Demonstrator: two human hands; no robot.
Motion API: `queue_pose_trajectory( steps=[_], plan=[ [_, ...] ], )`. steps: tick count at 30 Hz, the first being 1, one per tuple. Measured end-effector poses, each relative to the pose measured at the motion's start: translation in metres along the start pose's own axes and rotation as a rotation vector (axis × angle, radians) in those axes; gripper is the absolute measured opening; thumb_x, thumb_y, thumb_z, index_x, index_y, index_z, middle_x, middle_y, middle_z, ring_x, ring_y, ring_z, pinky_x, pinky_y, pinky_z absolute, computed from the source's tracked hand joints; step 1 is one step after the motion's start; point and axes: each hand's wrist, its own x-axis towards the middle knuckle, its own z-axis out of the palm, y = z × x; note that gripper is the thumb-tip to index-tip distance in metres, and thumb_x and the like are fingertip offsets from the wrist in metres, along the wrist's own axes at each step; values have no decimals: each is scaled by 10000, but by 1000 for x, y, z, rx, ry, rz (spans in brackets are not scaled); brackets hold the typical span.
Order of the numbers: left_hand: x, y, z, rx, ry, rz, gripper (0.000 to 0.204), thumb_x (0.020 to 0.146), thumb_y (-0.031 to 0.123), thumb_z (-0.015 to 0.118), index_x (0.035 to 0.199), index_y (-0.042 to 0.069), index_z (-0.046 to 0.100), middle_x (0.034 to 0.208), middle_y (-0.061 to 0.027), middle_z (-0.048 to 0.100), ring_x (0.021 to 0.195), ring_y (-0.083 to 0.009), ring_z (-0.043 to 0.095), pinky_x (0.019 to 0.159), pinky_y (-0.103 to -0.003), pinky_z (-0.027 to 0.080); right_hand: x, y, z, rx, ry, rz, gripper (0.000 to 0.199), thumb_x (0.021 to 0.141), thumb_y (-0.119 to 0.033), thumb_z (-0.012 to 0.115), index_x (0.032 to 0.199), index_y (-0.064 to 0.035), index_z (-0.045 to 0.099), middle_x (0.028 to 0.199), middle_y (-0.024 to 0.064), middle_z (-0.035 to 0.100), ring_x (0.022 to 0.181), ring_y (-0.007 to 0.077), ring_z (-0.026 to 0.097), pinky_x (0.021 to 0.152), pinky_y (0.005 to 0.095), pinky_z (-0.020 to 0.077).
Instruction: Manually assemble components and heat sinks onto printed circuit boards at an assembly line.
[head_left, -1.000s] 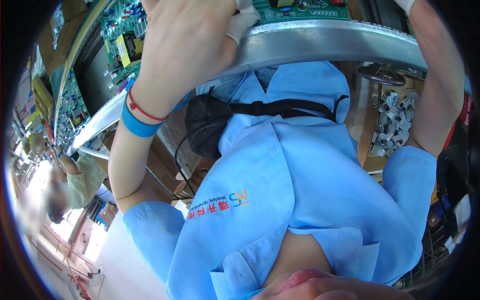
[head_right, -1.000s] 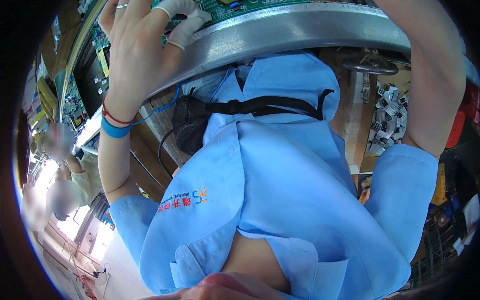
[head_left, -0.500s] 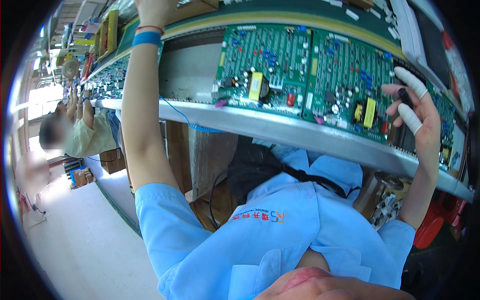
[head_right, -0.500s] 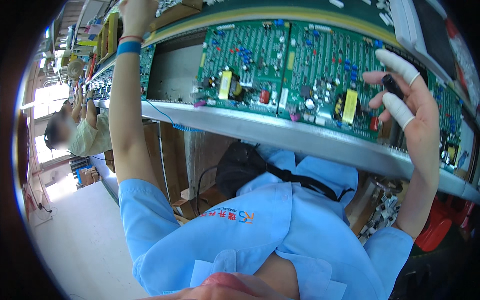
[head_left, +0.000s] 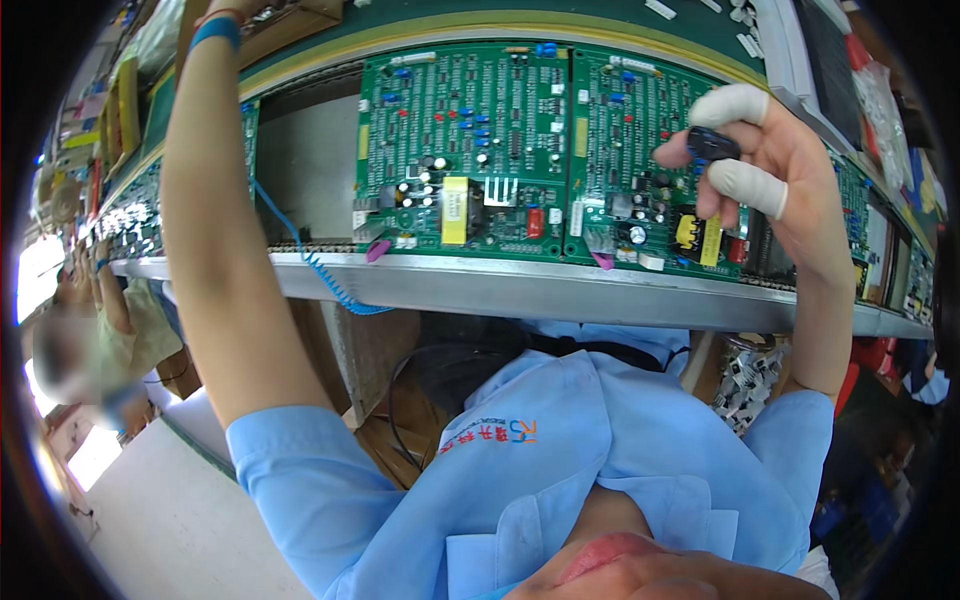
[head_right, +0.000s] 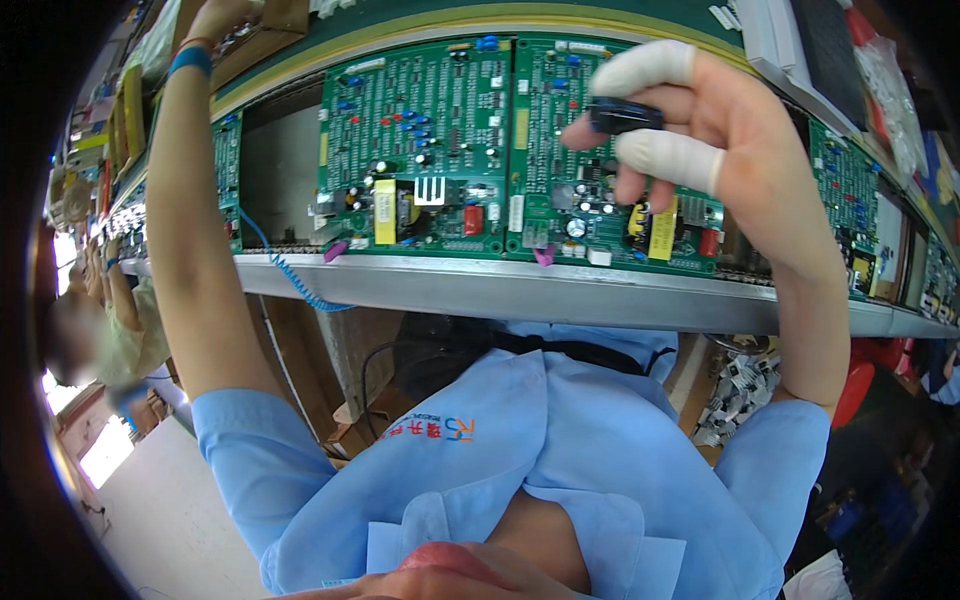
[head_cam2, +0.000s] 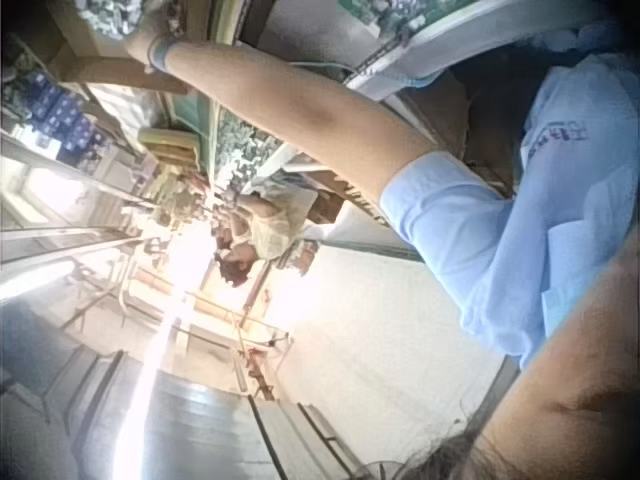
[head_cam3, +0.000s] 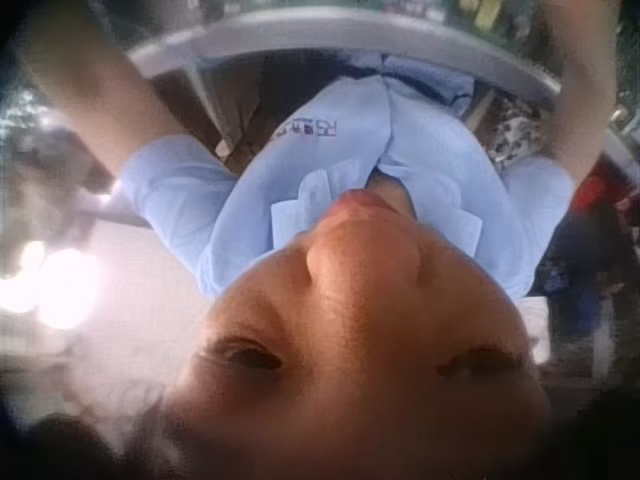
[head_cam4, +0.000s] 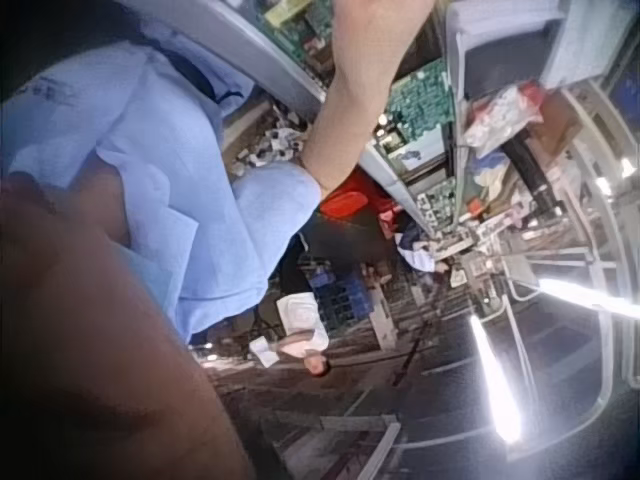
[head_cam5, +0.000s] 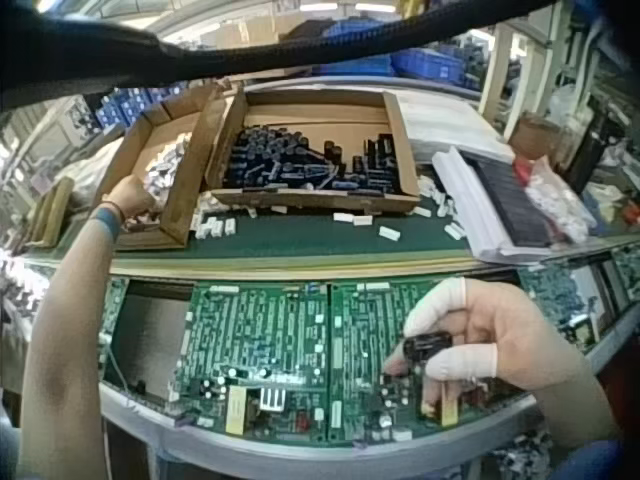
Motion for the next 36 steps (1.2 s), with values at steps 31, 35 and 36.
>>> queue_pose_trajectory(
  steps=[31,35,36],
  plan=[
    [-267,38,-2,-670,-363,562,166,806,113,771,950,49,718,847,-58,701,761,-141,629,859,-295,461,18,3,0,-350,-41,6,378,908,-222,616,1208,7,614,954,26,619,632,31,474,563,184,373],
    [-281,77,-5,-366,-324,1073,148,800,89,758,905,-11,726,803,-116,721,681,-201,665,730,-341,525,0,9,-14,-334,26,-59,372,911,-214,617,1210,7,617,1123,72,644,621,33,478,573,187,389],
    [-283,82,2,-351,-294,1106,152,790,92,765,913,10,729,807,-105,712,684,-199,648,753,-339,502,-6,11,-18,-308,42,-70,372,911,-212,618,1212,7,617,1172,86,643,616,34,479,575,189,393]
  ],
)
